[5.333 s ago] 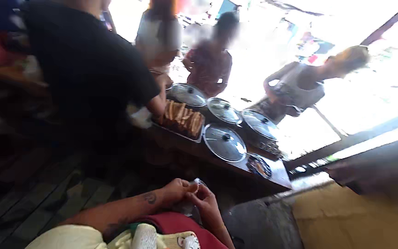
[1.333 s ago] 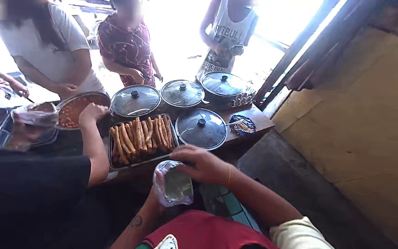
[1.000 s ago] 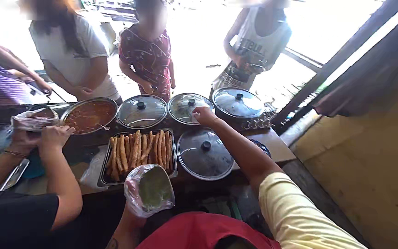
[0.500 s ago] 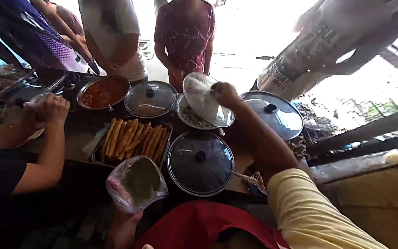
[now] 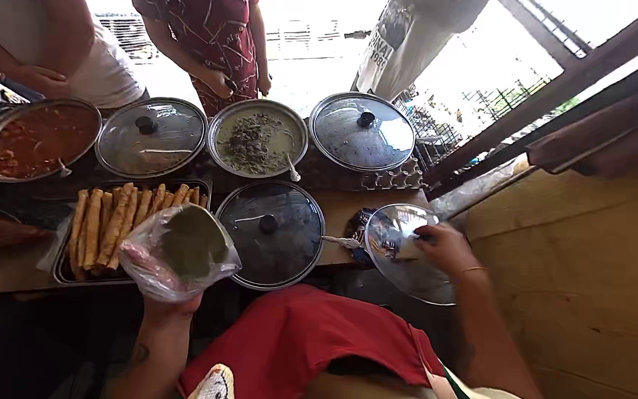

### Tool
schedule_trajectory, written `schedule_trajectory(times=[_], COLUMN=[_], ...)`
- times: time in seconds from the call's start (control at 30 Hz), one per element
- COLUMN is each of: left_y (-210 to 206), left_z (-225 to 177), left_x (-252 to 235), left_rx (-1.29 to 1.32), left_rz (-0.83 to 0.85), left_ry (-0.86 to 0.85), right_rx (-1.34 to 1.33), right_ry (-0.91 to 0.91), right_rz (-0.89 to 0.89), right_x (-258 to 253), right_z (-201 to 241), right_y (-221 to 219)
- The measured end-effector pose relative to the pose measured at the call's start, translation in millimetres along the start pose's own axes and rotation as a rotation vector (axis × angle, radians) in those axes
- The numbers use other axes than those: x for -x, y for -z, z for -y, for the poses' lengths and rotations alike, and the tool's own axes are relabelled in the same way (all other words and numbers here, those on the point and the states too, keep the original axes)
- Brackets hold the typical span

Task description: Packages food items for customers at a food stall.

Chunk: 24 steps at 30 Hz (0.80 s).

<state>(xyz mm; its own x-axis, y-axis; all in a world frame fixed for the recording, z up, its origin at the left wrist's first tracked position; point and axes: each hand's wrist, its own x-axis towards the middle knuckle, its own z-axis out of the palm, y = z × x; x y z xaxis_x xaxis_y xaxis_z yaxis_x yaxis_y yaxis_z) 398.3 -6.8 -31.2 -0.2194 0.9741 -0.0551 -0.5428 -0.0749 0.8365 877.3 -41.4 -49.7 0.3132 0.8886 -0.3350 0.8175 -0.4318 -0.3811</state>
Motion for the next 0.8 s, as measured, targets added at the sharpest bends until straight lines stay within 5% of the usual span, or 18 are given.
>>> schedule_trajectory(times=[0.17,0.23,0.37,0.5,0.67,0.8], left_y=[-31.0,-38.3,-34.0,-26.4,-14.1,-4.8], left_z=[-4.4,-6.6,-10.4,-5.8,-10.9,-15.8], left_x=[-7.7,-6.9,-19.2,-36.9,-54.0,-77.3], left_rx=[-0.058,-0.06,-0.109,-0.134,-0.075,-0.102], left_rz=[0.114,0.046,0.077,0.115,0.095,0.111], left_ry=[-0.028,0.003,0.046,0.062,0.101,0.11], right_rx=[0.007,0.043,-0.076,-0.097,0.254,0.456], right_ry=[0.013,0.025,0.271,0.273,0.145,0.134], right_rz=[0.049,0.094,-0.145,0.01,0.191,-0.01], right_x=[-53.7,-62.9,-55.5,-96.5,-150.2,-128.2], right_z=[35.1,57.5,149.7,255.8,303.8,323.0], right_y=[-72.2,-63.3,-14.7,-37.7,-46.2,-7.6])
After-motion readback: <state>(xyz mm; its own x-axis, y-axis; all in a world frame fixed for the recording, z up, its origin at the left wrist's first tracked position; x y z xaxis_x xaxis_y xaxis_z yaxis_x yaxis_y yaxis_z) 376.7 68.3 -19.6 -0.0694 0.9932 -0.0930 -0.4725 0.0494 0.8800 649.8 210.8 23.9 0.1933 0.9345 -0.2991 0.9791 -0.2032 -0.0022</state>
